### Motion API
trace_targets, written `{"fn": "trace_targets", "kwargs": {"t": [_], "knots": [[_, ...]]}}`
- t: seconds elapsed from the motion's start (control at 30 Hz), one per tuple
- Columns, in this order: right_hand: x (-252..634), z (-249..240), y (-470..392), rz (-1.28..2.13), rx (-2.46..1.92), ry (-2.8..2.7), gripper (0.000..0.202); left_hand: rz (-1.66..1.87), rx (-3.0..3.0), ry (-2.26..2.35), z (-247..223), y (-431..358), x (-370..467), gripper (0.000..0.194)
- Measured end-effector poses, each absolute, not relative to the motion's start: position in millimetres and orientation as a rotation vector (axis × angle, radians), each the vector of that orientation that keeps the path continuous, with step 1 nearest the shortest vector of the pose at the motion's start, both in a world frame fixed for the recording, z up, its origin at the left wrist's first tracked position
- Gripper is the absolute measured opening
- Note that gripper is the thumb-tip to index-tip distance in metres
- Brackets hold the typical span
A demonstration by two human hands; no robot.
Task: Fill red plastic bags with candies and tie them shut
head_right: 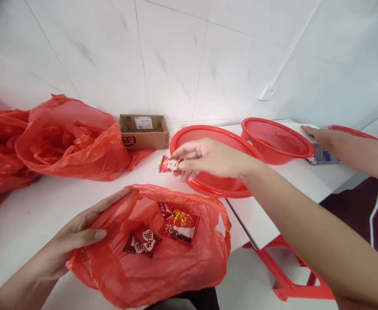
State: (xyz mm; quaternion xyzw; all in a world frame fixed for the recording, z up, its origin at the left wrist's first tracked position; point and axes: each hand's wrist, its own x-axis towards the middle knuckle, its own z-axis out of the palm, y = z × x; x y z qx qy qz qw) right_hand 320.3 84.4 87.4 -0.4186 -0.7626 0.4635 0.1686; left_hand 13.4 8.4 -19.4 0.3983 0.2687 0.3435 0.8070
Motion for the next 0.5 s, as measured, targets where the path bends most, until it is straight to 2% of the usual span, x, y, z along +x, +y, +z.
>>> {"fn": "trace_targets", "kwargs": {"t": [0.1, 0.17, 0.33, 0.5], "knots": [[281.8, 76.4, 34.6, 0.806, -1.226, -2.404, 0.022, 0.751, 0.894, 0.604, -16.4, 8.0, 14.8, 0.074], [268.5, 66.7, 13.0, 0.584, -1.26, -2.505, 0.025, 0.771, 0.925, 0.618, -15.1, 7.5, 16.0, 0.071], [290.8, 63.9, -10.1, 0.262, -1.281, -2.354, 0.026, 0.797, 1.155, 0.696, -11.3, 4.0, 13.5, 0.069], [332.7, 51.6, -40.4, -0.009, -1.379, -2.284, 0.024, 0.631, 1.58, 1.102, 1.5, -9.5, -2.8, 0.084]]}}
